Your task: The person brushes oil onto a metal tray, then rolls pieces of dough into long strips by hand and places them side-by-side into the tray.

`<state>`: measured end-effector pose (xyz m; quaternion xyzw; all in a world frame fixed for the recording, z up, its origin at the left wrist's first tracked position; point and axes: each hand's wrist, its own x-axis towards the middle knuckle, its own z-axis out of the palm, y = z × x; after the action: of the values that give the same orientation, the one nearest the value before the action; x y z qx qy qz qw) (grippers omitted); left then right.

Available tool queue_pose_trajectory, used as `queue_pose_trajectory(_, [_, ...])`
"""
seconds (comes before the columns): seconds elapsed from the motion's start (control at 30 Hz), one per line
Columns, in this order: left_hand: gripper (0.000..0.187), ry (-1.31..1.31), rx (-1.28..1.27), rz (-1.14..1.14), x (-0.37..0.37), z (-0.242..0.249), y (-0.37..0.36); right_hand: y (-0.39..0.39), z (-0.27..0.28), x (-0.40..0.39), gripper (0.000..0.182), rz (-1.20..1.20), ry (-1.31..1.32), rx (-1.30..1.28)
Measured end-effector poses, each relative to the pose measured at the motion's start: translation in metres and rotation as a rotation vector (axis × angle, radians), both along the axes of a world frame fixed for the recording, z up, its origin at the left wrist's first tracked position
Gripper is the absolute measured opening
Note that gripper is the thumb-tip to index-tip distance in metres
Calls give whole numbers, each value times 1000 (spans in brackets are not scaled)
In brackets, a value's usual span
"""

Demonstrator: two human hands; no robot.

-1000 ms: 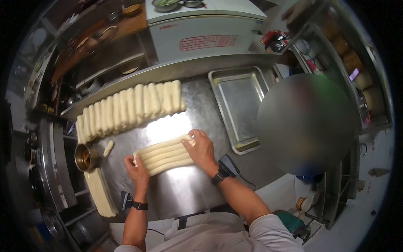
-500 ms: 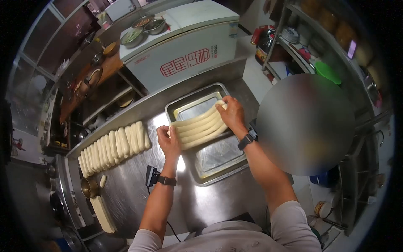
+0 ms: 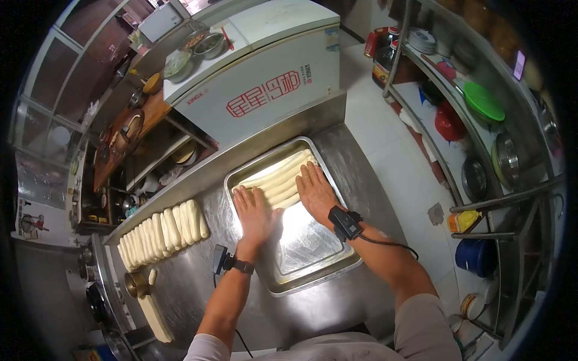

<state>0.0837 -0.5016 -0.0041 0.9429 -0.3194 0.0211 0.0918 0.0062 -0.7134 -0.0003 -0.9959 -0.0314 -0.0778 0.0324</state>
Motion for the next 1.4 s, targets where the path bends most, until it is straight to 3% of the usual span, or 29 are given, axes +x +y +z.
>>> queue_pose_trajectory(0.27, [96,28,-25,65,27,-19,-8,18,-33,28,58,-158,23,-129])
queue_pose_trajectory(0.33, [94,33,67,69,26,0,-12,13,-24,28,71,-132,78,33])
queue_pose_trajectory(0.43, [93,24,99,82,29,4,-16,-1,0,36,85,-38,167,-9])
queue_pose_trajectory(0.47, [93,24,98,89,30,1,-15,-5,5,42,91,-58,315,-11])
queue_pose_trajectory(0.87, [86,6,131,11,34,-19,-16,-2,-14,49,89,-82,119,5])
queue_pose_trajectory(1.0, [89,23,136,19,39,-24,-13,-23,-8,52,85,40,180,18])
queue_pose_trajectory(1.07, [88,111,75,40,35,-12,-13,-35,-19,55,81,73,161,13])
queue_pose_trajectory(1.17, [67,-208,-42,-80,32,-24,-7,-44,-28,58,76,115,89,-13])
queue_pose_trajectory(1.33, [66,-11,-293,-99,-6,13,33,-4,10,52,68,24,104,-60])
queue_pose_trajectory(1.4, [59,124,-437,-75,-42,38,61,36,23,49,58,-7,-109,320])
